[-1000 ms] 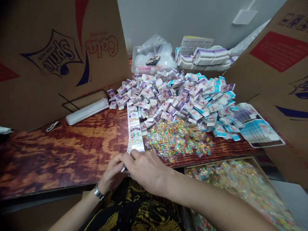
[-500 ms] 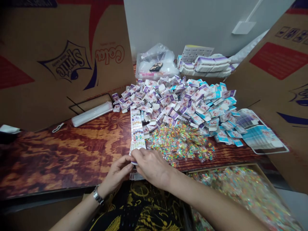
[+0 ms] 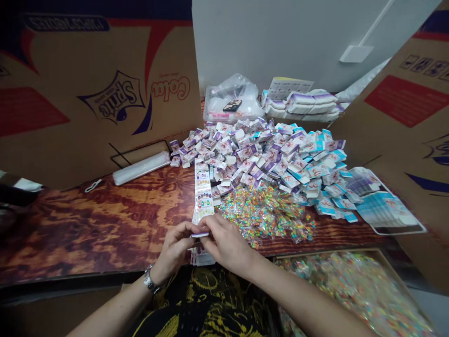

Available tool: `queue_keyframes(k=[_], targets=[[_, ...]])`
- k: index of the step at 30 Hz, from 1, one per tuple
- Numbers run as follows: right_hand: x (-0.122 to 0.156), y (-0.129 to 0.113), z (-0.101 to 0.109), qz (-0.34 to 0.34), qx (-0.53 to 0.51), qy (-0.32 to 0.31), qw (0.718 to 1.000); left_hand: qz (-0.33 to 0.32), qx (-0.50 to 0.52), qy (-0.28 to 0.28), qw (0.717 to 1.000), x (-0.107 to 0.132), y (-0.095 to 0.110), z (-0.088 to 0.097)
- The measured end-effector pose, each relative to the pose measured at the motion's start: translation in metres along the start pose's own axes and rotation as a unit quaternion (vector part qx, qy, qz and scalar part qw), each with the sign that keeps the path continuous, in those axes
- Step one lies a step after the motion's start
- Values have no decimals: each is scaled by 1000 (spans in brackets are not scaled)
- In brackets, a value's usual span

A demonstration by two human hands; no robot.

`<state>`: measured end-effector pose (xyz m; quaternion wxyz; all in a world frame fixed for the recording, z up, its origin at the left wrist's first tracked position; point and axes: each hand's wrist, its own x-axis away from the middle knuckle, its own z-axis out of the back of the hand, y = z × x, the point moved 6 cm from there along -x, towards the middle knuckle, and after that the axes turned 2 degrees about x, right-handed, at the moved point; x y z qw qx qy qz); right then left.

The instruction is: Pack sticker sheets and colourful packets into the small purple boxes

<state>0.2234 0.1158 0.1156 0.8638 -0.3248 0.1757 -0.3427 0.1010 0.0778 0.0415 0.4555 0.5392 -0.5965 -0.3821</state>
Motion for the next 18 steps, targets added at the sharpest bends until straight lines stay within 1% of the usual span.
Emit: queue_keyframes(k=[3, 6, 9, 13, 15, 18], targets=[[-1, 2, 3, -9, -85, -8, 996, 14, 36, 29, 999, 0, 3, 0], [-2, 7, 4, -16, -123, -29, 992, 56, 74, 44, 995, 1, 4, -2], [-6, 9, 5, -9, -129, -50, 990, 85, 90, 44, 991, 1, 5, -5], [-9, 4, 3, 8, -119, -87, 989, 90, 83, 16, 992, 1, 6, -8], [-9, 1, 4, 18, -98, -89, 991, 91, 82, 8, 992, 0, 6, -9], [-6, -2, 5, 39, -74, -73, 994, 101, 92, 18, 990, 0, 6, -8]])
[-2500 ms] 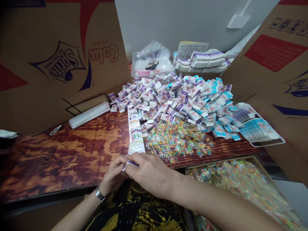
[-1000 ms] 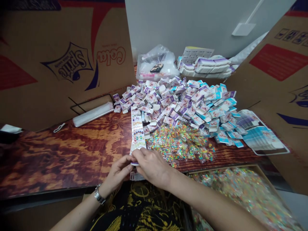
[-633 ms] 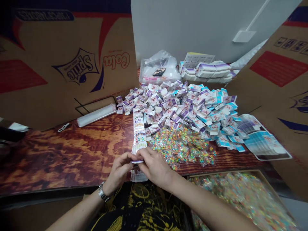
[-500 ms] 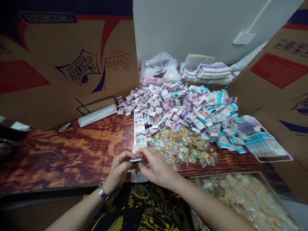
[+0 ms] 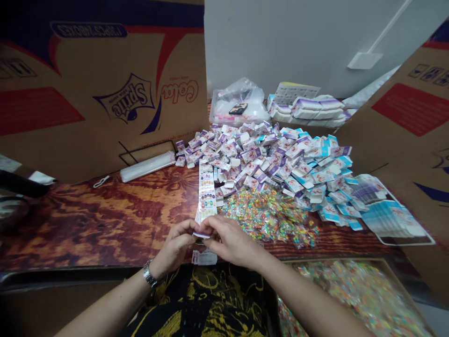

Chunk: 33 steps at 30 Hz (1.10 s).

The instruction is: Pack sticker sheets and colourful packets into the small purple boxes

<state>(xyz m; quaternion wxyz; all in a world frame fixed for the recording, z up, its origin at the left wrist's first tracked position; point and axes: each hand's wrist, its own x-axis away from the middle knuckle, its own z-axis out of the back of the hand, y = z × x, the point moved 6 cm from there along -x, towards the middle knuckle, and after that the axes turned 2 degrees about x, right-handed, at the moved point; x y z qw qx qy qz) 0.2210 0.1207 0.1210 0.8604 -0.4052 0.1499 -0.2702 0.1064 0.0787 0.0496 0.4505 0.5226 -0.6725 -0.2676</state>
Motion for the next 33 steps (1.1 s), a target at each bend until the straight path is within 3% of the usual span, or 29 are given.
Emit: queue_keyframes(k=[9, 24, 27, 33], targets=[[7, -1, -4, 34, 24, 72, 996, 33, 42, 4, 999, 2, -2, 2], [11, -5, -12, 97, 177, 93, 975, 65, 136, -57, 987, 3, -8, 3], [12, -3, -13, 100, 187, 81, 974, 72, 135, -56, 987, 3, -8, 4], [8, -2, -13, 95, 223, 0, 970, 74, 78, -71, 992, 3, -5, 4]])
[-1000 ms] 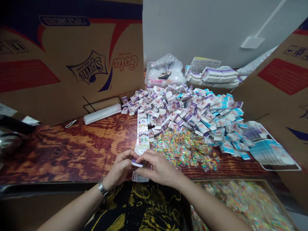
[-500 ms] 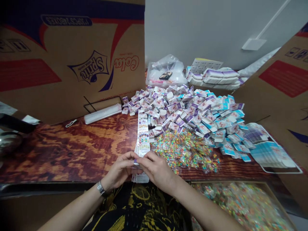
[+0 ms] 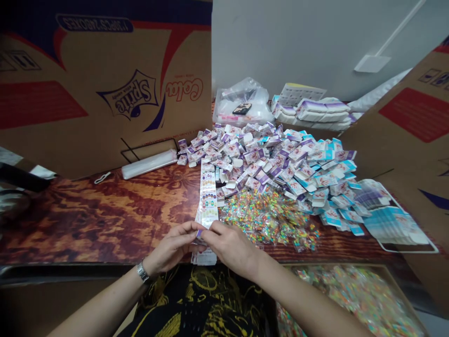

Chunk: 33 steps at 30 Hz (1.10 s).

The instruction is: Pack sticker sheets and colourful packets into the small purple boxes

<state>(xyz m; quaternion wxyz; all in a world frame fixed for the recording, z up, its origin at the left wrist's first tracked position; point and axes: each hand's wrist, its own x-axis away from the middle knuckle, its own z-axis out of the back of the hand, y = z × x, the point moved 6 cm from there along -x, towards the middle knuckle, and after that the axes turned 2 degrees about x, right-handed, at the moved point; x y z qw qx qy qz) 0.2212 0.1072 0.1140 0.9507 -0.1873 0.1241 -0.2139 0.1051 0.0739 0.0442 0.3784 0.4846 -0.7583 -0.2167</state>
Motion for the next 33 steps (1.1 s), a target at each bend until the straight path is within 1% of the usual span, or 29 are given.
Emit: queue_keyframes(k=[2, 4, 7, 9, 11, 14, 17, 20, 23, 27, 29, 31, 33], targets=[[-1, 0, 1, 1, 11, -3, 1000, -13, -16, -2, 1000, 0, 1, 0], [0, 1, 2, -2, 9, 10, 1000, -26, -22, -2, 999, 1, 2, -1], [2, 0, 3, 3, -17, 52, 998, -37, -28, 12, 999, 2, 3, 0], [4, 1, 5, 4, -62, 86, 994, -45, -29, 29, 998, 2, 3, 0], [5, 4, 6, -18, -125, 117, 985, -51, -25, 49, 997, 1, 3, 0], [8, 11, 2, -85, -214, 151, 961, -57, -14, 75, 995, 0, 2, -2], [13, 14, -6, -135, -267, 181, 937, -68, -12, 89, 994, 0, 1, -6], [16, 13, -13, -151, -300, 195, 921, -77, -17, 102, 992, 0, 2, -9], [17, 11, -15, -146, -319, 190, 917, -84, -26, 105, 991, 1, 2, -10], [14, 11, -9, -145, -295, 174, 928, -85, -40, 98, 991, 4, 1, -10], [12, 11, -5, -152, -278, 191, 929, -93, -60, 92, 990, 7, 2, -10], [11, 10, -4, -161, -279, 217, 922, -110, -102, 81, 985, 9, 4, -11], [9, 8, -8, -170, -295, 232, 911, -126, -162, 74, 976, 11, 6, -11]])
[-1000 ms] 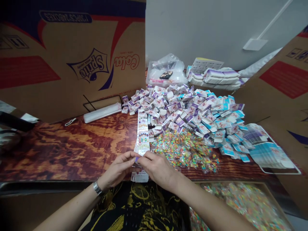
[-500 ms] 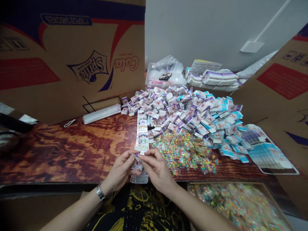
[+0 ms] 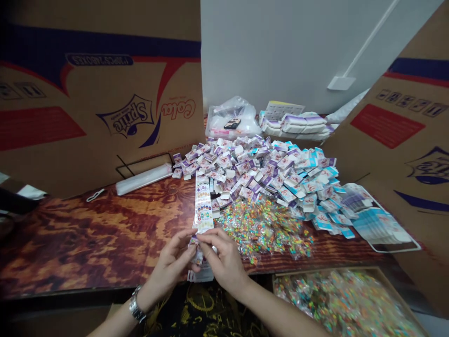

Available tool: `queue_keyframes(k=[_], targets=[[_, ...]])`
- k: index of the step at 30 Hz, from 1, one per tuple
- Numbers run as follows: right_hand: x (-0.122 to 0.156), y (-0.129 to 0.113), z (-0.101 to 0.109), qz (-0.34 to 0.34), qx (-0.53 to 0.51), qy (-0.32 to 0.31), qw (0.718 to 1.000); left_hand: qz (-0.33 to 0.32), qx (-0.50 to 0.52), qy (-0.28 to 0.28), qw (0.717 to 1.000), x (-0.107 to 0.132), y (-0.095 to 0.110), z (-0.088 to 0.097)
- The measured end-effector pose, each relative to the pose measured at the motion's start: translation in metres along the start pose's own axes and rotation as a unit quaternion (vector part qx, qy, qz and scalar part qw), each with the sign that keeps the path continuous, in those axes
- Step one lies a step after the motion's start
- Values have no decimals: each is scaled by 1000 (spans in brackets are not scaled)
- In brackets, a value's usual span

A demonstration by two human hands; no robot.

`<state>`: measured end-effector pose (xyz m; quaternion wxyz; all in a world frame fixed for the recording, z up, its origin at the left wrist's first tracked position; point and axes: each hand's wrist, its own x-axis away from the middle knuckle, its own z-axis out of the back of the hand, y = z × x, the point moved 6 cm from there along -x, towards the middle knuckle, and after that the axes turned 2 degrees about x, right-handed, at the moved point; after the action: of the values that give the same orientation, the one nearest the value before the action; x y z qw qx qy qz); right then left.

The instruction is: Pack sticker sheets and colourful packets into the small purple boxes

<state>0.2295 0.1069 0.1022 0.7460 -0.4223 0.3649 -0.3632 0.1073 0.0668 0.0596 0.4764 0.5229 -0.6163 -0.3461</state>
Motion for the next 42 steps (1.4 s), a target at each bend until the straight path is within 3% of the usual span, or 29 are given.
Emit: queue_keyframes(k=[5, 7, 9, 11, 14, 19, 21, 24, 26, 29, 32, 34, 39, 42], targets=[[-3, 5, -13, 18, -22, -42, 999, -3, -93, 5, 996, 3, 4, 21], [-15, 14, -7, 38, 13, -61, 997, -4, -127, 30, 991, 2, 8, 44], [-36, 32, 9, 35, 113, -46, 992, -15, -197, 76, 977, 0, 11, 75], [-65, 56, 31, -3, 278, -11, 960, -28, -302, 109, 947, -4, 11, 105], [-109, 86, 52, -35, 359, 17, 932, -30, -434, 115, 893, -11, 0, 138], [-152, 111, 55, -69, 454, -1, 888, 18, -561, 82, 824, -18, -25, 157], [-156, 113, 54, -70, 479, -14, 875, -6, -606, 99, 789, -17, -24, 156], [-156, 107, 60, -69, 508, -14, 858, -110, -649, 151, 738, -19, -8, 142], [-153, 99, 63, -63, 522, -8, 850, -178, -638, 154, 733, -25, 1, 122], [-144, 83, 51, -8, 527, -27, 849, -234, -596, 123, 758, -37, 8, 82], [-130, 75, 16, 113, 498, -135, 849, -253, -565, 73, 782, -45, 9, 43], [-120, 79, -5, 162, 463, -195, 850, -248, -551, 50, 795, -44, 6, 26], [-114, 93, -18, 161, 407, -194, 878, -221, -515, 17, 828, -33, 2, 12], [-111, 84, -14, 155, 391, -162, 893, -200, -451, 27, 869, -27, 6, 10]])
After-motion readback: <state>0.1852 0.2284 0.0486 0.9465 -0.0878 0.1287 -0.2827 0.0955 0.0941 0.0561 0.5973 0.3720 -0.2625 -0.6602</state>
